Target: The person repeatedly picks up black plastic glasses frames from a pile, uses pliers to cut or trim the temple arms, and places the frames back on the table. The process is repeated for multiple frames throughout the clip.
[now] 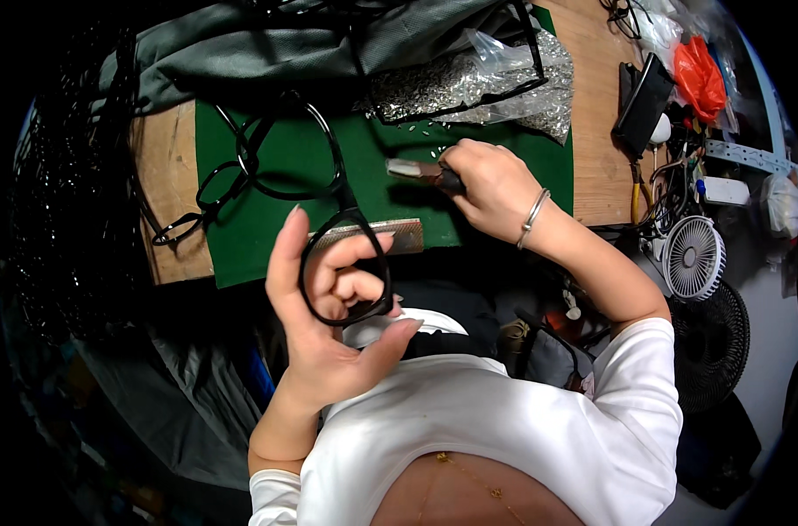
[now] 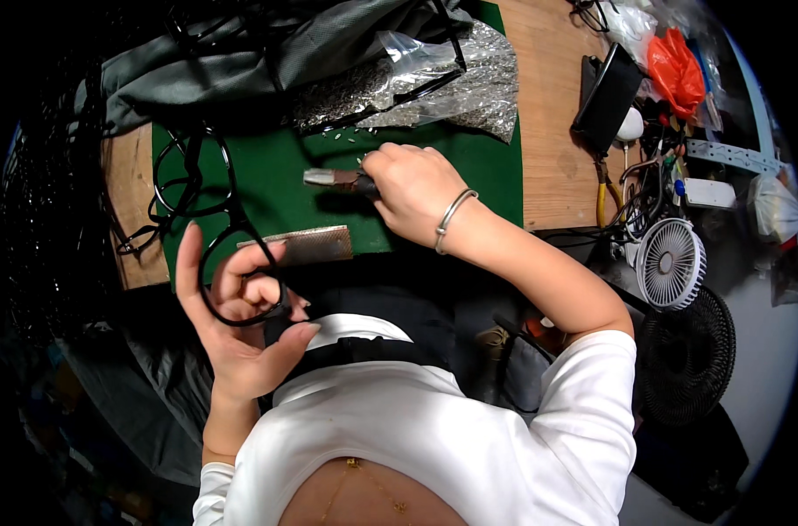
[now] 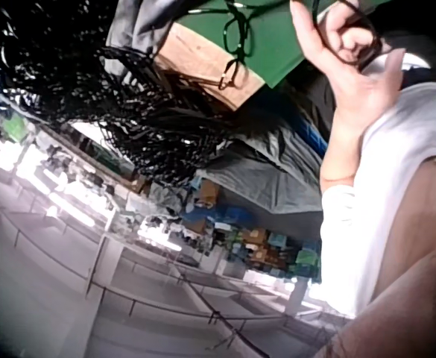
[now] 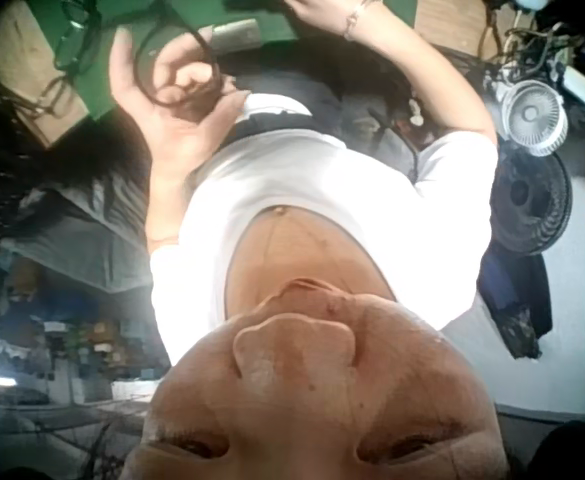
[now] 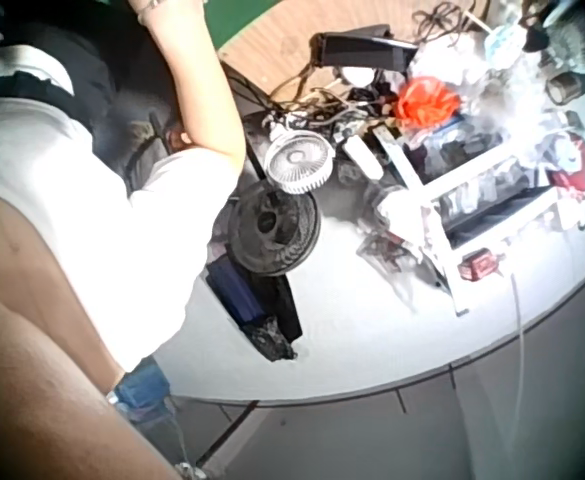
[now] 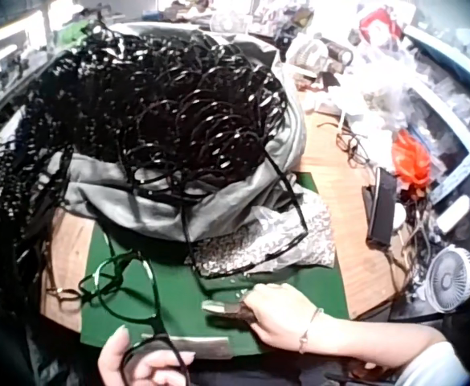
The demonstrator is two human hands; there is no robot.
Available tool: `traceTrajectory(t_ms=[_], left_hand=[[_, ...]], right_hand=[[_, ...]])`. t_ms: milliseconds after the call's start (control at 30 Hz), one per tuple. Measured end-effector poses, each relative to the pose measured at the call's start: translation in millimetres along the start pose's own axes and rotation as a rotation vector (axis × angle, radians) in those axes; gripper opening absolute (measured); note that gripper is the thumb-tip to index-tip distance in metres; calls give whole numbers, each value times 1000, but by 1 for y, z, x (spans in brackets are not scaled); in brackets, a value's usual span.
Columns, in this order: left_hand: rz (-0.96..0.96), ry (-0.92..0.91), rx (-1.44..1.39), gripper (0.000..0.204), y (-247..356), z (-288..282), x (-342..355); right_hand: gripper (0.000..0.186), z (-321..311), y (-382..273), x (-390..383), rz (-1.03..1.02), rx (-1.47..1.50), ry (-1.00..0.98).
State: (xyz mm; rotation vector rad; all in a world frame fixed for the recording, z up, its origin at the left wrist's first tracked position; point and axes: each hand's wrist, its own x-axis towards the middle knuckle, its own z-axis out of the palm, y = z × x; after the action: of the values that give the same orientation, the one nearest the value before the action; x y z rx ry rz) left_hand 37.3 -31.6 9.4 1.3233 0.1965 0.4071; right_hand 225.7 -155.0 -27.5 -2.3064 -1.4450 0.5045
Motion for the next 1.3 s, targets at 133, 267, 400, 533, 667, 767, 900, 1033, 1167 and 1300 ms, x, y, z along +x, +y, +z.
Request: traceTrajectory(t_ms=[133, 267, 400, 533, 667, 767, 900, 1033, 1167, 1300], left_hand=[[53, 15, 150, 92, -1, 10, 6], [99, 117, 202, 90, -13, 28, 18], [154, 150, 305, 88, -16, 39, 22], [189, 169, 374, 86, -18, 42, 24], [153, 149, 372, 83, -15, 40, 24], [17, 57, 242, 83, -4, 30, 24], [-165, 27, 23, 86, 15, 20, 24], [-112, 16, 39, 91, 28, 8, 18], [-176, 97, -191, 95, 39, -3, 10], [-187, 13, -127, 95, 38, -9, 11]], right_hand=[[16, -26, -24, -9, 149, 289, 25], [11, -39, -59, -34, 109, 806, 112], [13, -26, -63, -39, 200, 996, 199], [15, -19, -65, -41, 251, 1173, 236], [18, -39, -64, -32, 496, 1481, -106], [19, -41, -65, -30, 442, 1412, -195], [18, -42, -71, -24, 390, 1544, -286], [18, -46, -74, -25, 277, 1444, -285], [23, -65, -63, -27, 53, 769, -443], [25, -67, -70, -23, -1, 742, -688]])
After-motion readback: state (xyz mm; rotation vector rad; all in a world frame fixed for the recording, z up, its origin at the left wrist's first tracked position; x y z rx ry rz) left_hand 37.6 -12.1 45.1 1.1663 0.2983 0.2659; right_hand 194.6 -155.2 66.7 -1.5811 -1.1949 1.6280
